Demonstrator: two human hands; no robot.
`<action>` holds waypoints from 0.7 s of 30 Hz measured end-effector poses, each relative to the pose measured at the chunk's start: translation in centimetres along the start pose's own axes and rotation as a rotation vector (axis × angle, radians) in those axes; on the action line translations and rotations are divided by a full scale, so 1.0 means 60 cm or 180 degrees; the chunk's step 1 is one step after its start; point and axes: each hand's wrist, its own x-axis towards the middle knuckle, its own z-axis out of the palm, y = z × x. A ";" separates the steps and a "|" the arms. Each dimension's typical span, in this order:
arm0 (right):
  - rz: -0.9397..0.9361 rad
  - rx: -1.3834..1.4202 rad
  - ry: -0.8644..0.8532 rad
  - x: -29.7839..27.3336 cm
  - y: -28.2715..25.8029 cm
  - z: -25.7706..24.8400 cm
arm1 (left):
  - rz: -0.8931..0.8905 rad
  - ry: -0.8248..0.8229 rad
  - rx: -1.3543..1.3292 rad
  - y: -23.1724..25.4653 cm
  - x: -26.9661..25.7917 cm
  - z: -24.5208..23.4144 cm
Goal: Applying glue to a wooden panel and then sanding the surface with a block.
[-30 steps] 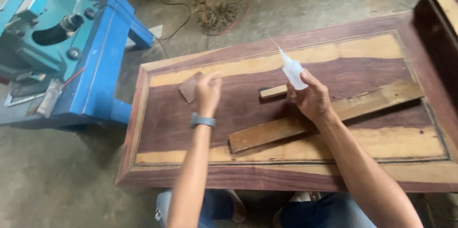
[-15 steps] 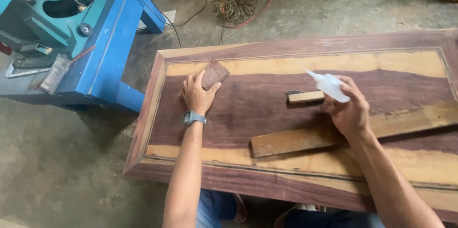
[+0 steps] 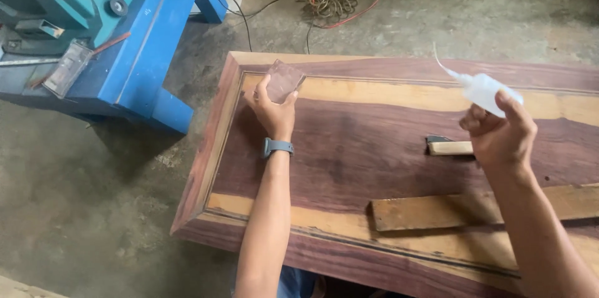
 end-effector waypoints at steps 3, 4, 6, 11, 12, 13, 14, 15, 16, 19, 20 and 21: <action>-0.0039 0.0143 0.0148 0.019 0.024 0.040 | -0.0210 0.0048 -0.0231 -0.006 0.013 -0.002; 0.0015 0.0223 0.0164 0.026 0.037 0.046 | -0.0332 -0.0083 -0.0314 -0.007 0.016 -0.002; 0.0078 0.0299 0.0191 0.029 0.057 0.060 | -0.0464 -0.0225 -0.0391 -0.019 0.020 0.003; 0.0175 0.0336 0.0309 0.014 0.069 0.087 | 0.0727 -0.0696 0.0614 -0.047 0.017 0.019; 0.0175 0.0315 0.0324 0.018 0.066 0.083 | 0.0711 -0.0710 0.0598 -0.046 0.018 0.015; 0.0068 0.0347 0.0332 0.021 0.062 0.078 | 0.0743 -0.0707 0.0596 -0.043 0.020 0.013; -0.0039 0.0378 0.0338 0.024 0.056 0.071 | 0.0775 -0.0703 0.0594 -0.039 0.022 0.012; -0.0060 0.0374 0.0369 0.024 0.043 0.061 | 0.0787 -0.0727 0.0567 -0.029 0.021 0.009; -0.0005 0.0522 0.0405 0.025 0.029 0.050 | 0.0815 -0.0598 0.0639 -0.019 0.021 0.007; 0.0097 0.0705 0.0610 0.025 -0.005 0.019 | 0.0851 -0.0459 0.0879 0.003 0.020 -0.001; 0.0149 0.0724 0.0773 0.024 -0.015 0.009 | 0.0842 -0.0443 0.1044 0.008 0.019 -0.004; 0.0167 0.0737 0.0764 0.021 -0.012 0.001 | 0.0845 -0.0439 0.1068 0.000 0.019 -0.001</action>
